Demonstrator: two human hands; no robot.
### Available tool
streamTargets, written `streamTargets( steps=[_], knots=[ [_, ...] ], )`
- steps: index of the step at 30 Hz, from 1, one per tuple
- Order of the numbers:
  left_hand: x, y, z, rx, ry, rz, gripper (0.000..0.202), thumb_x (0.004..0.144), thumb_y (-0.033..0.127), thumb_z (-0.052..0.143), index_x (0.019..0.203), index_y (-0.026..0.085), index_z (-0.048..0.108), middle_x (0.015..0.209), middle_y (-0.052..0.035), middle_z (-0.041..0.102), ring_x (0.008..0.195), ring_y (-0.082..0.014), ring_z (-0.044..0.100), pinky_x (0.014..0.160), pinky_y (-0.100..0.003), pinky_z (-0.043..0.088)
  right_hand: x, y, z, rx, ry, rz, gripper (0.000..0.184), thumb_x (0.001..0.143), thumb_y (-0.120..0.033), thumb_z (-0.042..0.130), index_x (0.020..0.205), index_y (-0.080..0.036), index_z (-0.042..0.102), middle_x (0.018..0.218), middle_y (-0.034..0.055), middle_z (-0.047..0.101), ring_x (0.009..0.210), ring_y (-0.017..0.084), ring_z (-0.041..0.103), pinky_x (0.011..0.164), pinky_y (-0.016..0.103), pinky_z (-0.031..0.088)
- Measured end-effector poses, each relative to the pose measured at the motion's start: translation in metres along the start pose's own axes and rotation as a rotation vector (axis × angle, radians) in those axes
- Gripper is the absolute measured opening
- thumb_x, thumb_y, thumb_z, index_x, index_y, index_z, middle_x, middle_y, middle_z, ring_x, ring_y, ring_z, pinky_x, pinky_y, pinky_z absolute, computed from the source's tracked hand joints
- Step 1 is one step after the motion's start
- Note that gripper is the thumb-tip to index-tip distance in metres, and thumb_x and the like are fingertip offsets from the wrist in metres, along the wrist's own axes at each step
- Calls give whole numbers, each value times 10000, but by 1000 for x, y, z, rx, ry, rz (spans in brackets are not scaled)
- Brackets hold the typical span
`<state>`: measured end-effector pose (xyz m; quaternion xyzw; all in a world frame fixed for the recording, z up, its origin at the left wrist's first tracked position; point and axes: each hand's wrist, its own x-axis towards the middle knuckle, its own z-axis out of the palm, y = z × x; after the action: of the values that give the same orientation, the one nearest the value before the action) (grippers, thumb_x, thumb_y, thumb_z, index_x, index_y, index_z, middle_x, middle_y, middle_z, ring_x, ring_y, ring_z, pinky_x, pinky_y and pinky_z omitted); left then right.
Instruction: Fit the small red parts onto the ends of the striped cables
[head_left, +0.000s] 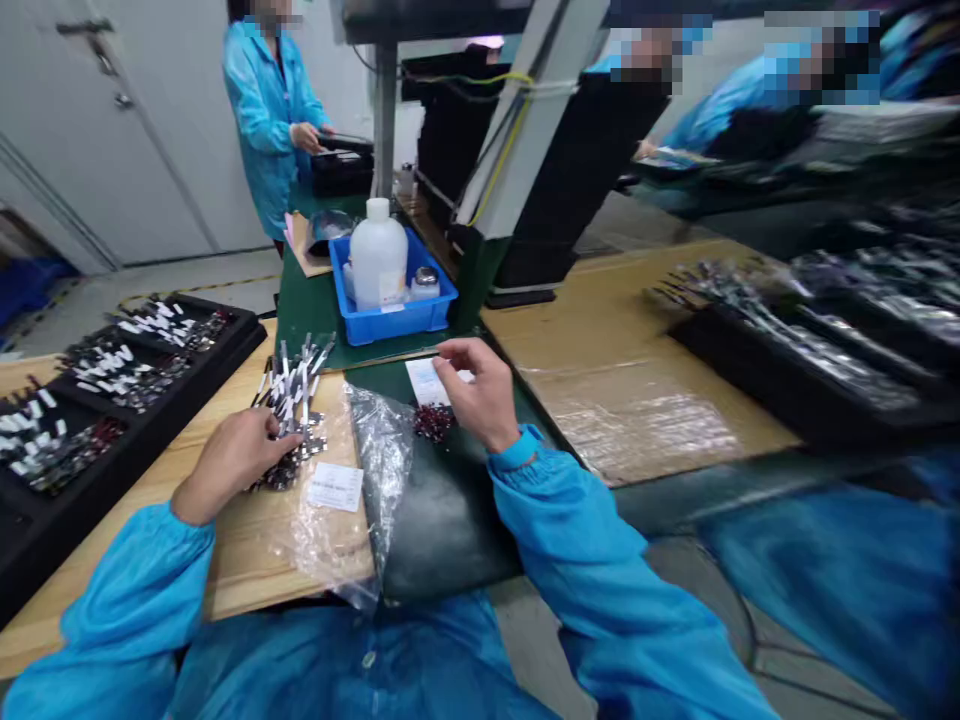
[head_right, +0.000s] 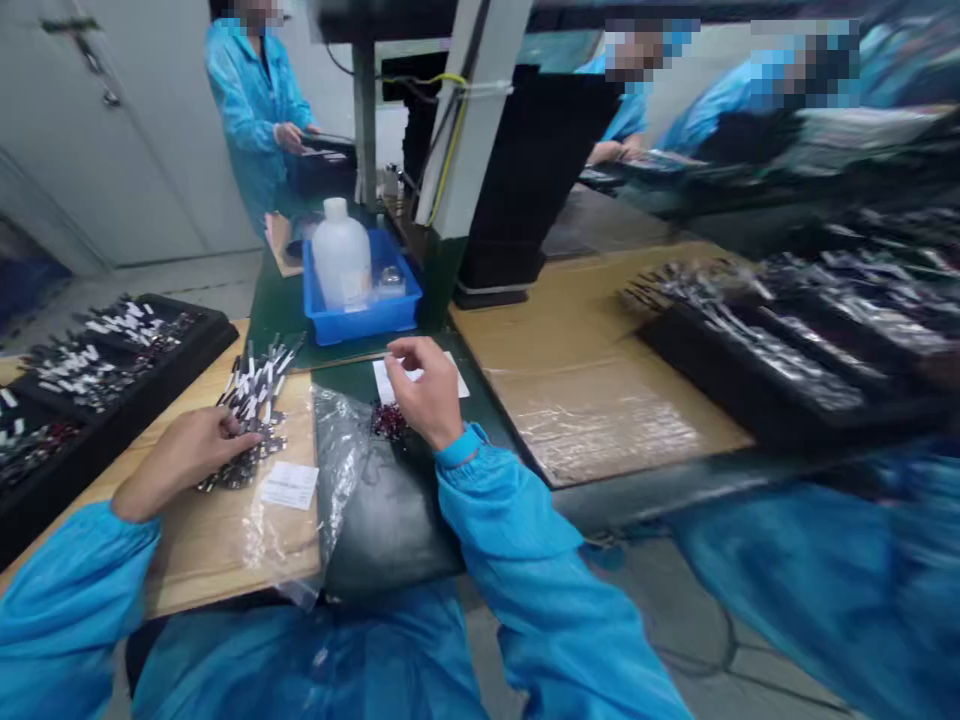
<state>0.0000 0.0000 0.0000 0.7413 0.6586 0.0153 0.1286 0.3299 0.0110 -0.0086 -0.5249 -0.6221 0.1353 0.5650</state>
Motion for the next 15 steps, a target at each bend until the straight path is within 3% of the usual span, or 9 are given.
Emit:
streamTargets(
  steps=[6, 10, 13, 15],
  knots=[
    [1, 4, 3, -79, 52, -39, 359, 771, 562, 643, 730, 220, 542, 642, -18, 609, 627, -218, 565, 572, -294, 310, 6, 20, -8, -300, -396, 119, 74, 834, -161, 621, 840, -149, 693, 803, 41, 701, 737, 156, 590, 712, 264, 411],
    [-2, 3, 5, -263, 63, 7, 378, 779, 566, 642, 688, 215, 531, 559, 26, 539, 551, -171, 509, 542, -275, 316, 6, 22, -8, -358, -511, 146, 126, 857, -142, 591, 814, -145, 710, 787, 45, 713, 716, 153, 591, 695, 256, 394],
    [-4, 5, 4, -515, 71, 16, 400, 778, 573, 667, 690, 203, 544, 576, 36, 533, 550, -143, 483, 523, -249, 326, 3, 19, -5, -357, -583, 121, 129, 848, -124, 602, 810, -147, 722, 833, 54, 727, 770, 159, 615, 719, 251, 403],
    [-6, 8, 4, -705, 140, 3, 412, 761, 571, 703, 701, 196, 545, 609, 43, 533, 575, -128, 480, 531, -228, 342, 2, 17, -2, -368, -636, 101, 124, 854, -143, 619, 807, -151, 734, 842, 62, 728, 790, 167, 621, 738, 257, 409]
  ],
)
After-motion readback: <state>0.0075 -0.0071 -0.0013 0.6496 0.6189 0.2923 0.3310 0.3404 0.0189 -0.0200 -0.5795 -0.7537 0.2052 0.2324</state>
